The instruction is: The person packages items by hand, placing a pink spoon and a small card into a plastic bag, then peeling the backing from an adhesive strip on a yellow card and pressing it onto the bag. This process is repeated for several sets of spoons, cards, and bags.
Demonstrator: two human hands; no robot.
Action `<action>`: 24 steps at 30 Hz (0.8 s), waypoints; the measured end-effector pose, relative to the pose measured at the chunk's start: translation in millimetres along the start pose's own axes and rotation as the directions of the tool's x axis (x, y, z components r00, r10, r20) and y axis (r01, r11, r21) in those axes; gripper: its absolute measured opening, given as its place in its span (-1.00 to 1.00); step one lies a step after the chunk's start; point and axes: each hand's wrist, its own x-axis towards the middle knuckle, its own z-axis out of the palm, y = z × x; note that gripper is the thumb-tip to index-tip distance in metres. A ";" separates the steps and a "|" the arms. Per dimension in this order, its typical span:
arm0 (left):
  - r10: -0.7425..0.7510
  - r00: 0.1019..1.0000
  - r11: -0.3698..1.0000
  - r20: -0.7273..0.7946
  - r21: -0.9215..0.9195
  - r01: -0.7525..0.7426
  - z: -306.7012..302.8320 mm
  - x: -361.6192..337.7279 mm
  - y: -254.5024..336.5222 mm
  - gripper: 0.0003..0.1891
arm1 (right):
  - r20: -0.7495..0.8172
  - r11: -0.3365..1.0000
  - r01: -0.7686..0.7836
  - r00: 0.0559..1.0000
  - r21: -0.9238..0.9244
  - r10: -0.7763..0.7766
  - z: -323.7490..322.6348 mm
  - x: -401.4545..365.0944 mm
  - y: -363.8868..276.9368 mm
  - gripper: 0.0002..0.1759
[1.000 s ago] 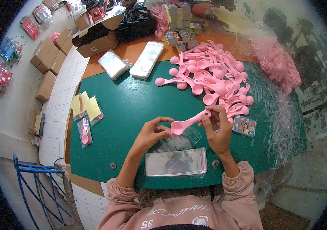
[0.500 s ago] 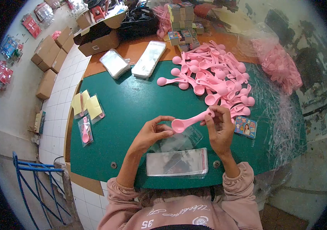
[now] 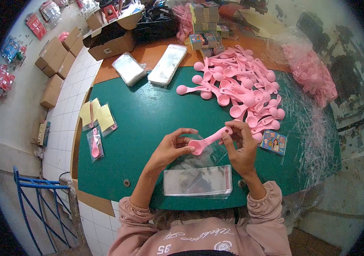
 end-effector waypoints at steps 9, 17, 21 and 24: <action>-0.140 0.975 0.985 0.175 0.120 0.120 -11.6 -6.0 5.6 -0.71 | 0.112 0.973 -0.180 0.980 0.148 0.164 1.6 5.1 -0.9 -0.75; 0.025 0.991 0.993 0.131 0.112 -0.040 18.9 -10.3 31.1 -0.68 | 0.455 0.953 0.221 0.884 -0.209 -0.106 -8.6 -0.7 -22.5 -0.44; 0.107 0.992 0.994 0.067 0.021 -0.109 18.3 -17.9 37.9 -0.66 | 0.295 0.949 0.025 0.953 -0.315 0.073 -64.2 7.1 -30.2 -0.44; 0.091 0.993 0.995 0.075 0.042 -0.094 1.9 -24.0 42.3 -0.70 | -0.343 0.451 -0.376 0.926 -0.810 0.156 -138.3 -11.4 21.0 -0.49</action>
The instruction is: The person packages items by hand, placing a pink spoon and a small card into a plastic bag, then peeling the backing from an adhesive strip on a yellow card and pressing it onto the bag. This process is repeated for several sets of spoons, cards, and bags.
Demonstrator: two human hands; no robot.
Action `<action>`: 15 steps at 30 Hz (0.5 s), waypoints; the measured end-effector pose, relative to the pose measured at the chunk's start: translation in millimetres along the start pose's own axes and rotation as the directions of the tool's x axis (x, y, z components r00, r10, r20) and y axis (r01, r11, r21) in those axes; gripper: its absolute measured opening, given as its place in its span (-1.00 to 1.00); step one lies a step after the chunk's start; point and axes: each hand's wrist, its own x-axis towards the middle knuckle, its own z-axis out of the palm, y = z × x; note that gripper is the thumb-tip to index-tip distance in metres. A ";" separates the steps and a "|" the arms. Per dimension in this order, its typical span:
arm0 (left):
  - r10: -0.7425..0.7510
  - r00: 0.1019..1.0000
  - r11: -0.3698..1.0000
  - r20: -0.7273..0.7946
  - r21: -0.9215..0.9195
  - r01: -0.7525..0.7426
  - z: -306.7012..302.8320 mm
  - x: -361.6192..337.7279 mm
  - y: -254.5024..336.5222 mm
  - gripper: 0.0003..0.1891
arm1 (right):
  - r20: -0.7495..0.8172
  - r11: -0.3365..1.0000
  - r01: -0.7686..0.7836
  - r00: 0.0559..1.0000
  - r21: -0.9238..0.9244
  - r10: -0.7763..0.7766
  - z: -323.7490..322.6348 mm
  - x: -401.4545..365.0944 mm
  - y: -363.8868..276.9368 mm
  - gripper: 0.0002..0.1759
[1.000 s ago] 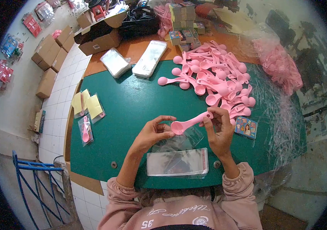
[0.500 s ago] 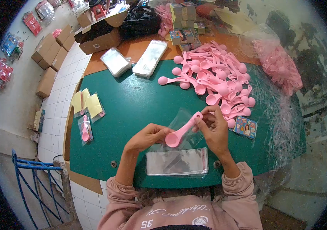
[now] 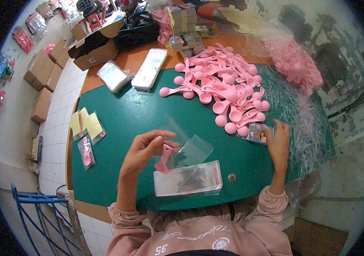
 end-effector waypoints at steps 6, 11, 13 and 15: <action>0.017 0.999 0.995 0.045 0.097 -0.021 -13.4 9.8 4.6 -0.70 | 0.017 0.989 -0.140 0.990 -0.056 0.141 4.9 7.7 49.4 -0.66; -0.053 0.997 0.986 0.063 0.159 0.042 -10.3 13.2 11.6 -0.67 | 0.036 0.995 0.048 0.998 0.092 -0.052 -33.2 1.4 -20.3 -0.76; -0.053 0.990 0.978 0.129 0.205 0.026 -8.7 19.8 2.7 -0.65 | 0.099 0.782 0.068 0.982 0.619 -0.163 -28.7 -9.1 -71.0 -0.81; -0.072 0.988 0.979 0.139 0.198 0.043 -3.9 24.1 -1.2 -0.65 | 0.146 0.673 0.048 0.963 0.738 -0.228 -19.2 -19.7 -111.3 -0.86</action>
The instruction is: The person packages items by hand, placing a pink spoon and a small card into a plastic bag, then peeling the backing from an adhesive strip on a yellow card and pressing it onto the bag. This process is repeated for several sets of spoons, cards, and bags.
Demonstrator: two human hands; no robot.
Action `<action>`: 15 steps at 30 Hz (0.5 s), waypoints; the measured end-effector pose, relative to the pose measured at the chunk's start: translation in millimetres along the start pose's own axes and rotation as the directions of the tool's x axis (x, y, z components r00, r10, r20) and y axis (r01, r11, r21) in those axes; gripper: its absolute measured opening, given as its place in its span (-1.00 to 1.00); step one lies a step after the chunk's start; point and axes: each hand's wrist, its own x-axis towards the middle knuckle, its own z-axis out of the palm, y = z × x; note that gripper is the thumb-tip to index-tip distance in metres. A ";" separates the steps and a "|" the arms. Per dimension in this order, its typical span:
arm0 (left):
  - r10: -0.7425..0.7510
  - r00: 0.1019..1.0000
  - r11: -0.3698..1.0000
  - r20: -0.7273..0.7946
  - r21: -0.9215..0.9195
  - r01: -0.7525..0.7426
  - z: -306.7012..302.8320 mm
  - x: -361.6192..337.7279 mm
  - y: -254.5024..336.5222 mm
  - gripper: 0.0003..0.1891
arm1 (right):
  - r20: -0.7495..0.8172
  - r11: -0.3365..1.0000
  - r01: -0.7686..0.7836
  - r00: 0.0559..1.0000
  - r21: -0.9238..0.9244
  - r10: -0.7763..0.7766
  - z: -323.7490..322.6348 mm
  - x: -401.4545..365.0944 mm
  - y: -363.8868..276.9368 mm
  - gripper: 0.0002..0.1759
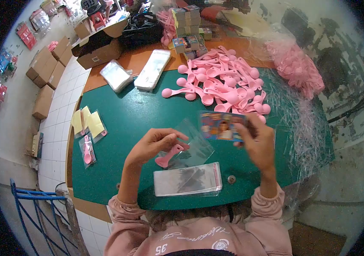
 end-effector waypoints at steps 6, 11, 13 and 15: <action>-0.017 0.998 0.993 -0.067 0.118 0.024 -5.8 1.0 -5.9 -0.65 | 0.481 0.961 0.164 0.876 -0.223 -0.037 23.7 24.6 -19.5 -0.88; 0.011 1.000 0.984 -0.016 0.179 -0.008 -8.5 11.3 -24.0 -0.66 | 0.559 0.936 0.287 0.819 -0.201 -0.131 29.8 40.6 -6.3 -0.89; 0.006 0.989 0.994 -0.144 0.113 0.010 -8.6 9.2 -17.5 -0.68 | 0.232 0.999 0.016 0.973 -0.037 -0.007 30.6 46.4 -5.8 -0.88; 0.000 0.987 0.994 -0.162 0.106 0.017 -17.4 9.0 -22.4 -0.68 | 0.267 0.999 0.030 0.963 0.024 -0.035 39.4 49.9 5.4 -0.88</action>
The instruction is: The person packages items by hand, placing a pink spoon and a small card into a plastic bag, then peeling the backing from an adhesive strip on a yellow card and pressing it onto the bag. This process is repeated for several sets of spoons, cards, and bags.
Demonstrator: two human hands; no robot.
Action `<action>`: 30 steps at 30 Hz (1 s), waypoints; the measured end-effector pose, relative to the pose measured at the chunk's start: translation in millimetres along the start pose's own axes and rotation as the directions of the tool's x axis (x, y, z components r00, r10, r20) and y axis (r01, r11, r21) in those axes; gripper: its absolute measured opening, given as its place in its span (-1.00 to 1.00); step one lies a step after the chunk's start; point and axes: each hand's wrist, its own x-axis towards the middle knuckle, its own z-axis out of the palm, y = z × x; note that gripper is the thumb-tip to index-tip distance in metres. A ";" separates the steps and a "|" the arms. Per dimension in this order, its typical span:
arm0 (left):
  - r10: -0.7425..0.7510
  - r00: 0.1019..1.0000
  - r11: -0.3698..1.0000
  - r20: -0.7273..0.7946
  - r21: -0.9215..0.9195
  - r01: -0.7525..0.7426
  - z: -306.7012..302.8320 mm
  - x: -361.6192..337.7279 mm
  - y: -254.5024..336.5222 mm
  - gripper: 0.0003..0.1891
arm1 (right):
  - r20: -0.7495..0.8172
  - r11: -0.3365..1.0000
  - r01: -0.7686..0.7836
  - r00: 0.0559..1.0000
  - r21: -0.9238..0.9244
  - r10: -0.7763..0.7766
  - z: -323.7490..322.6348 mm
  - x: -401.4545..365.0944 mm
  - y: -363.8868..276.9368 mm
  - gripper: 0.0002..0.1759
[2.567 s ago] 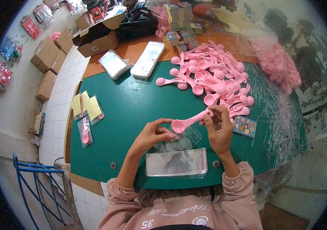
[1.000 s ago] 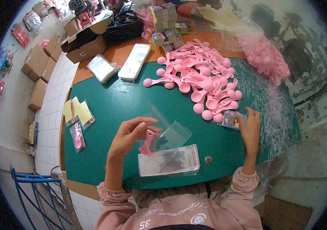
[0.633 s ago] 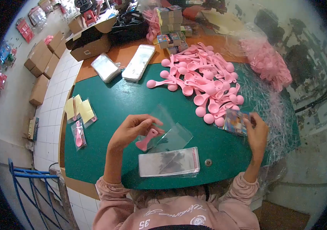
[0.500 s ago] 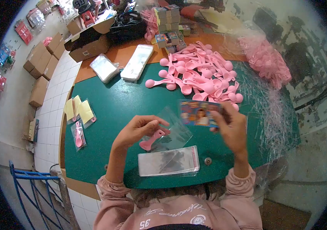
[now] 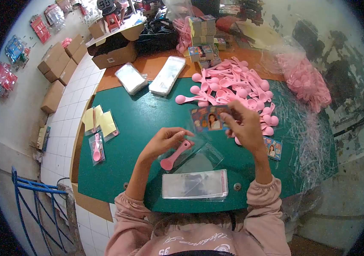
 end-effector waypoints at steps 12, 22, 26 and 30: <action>0.116 0.978 0.973 0.175 0.180 -0.147 -7.5 13.4 -39.8 -0.70 | 0.483 0.985 -0.125 0.874 0.123 0.051 40.3 -2.7 60.8 -0.80; 0.005 0.986 0.984 0.167 0.173 -0.035 -7.0 6.4 -30.6 -0.69 | 0.552 0.928 -0.266 0.830 0.260 0.083 51.2 -8.6 71.9 -0.80; -0.070 0.978 0.986 0.195 0.161 0.039 -8.6 5.4 -31.9 -0.66 | 0.532 0.875 -0.352 0.836 0.332 0.135 45.8 -7.2 74.0 -0.83; -0.101 0.979 0.980 0.179 0.187 0.067 -8.4 3.6 -26.9 -0.65 | 0.566 0.888 -0.321 0.820 0.329 0.086 44.4 -8.1 76.7 -0.83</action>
